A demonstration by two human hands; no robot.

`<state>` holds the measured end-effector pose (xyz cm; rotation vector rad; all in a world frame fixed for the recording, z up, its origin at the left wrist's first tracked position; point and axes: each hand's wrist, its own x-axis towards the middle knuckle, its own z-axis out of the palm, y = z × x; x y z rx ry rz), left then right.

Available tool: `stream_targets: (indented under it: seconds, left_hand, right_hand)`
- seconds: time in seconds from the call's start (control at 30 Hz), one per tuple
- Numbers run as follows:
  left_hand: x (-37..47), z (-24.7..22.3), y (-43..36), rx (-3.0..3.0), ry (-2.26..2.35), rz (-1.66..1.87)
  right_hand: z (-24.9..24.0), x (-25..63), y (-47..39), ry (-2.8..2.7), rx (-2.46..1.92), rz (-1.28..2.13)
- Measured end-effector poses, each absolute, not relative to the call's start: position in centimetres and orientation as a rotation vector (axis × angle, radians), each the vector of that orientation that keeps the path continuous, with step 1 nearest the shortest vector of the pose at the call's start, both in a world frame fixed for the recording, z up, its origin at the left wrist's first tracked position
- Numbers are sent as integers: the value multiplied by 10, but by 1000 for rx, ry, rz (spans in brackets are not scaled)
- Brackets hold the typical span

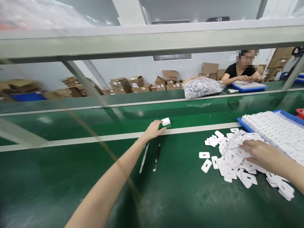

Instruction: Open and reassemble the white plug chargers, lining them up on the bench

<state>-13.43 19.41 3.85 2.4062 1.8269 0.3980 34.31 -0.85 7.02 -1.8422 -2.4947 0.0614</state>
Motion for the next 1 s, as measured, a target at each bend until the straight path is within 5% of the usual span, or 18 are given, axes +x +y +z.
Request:
stream_targets:
  seconds: [0.37,0.73,1.0]
  left_hand:
    - [-86,42,243,2226,1826,562]
    - [-44,43,54,2209,870,1085]
    - [-43,6,7,2040,926,1062]
  right_hand:
    - [113,308,-29,-2526,-1719,-184]
    - [97,241,-39,-2262,-1268,10]
    - [52,161,-7,-2298,-884,313]
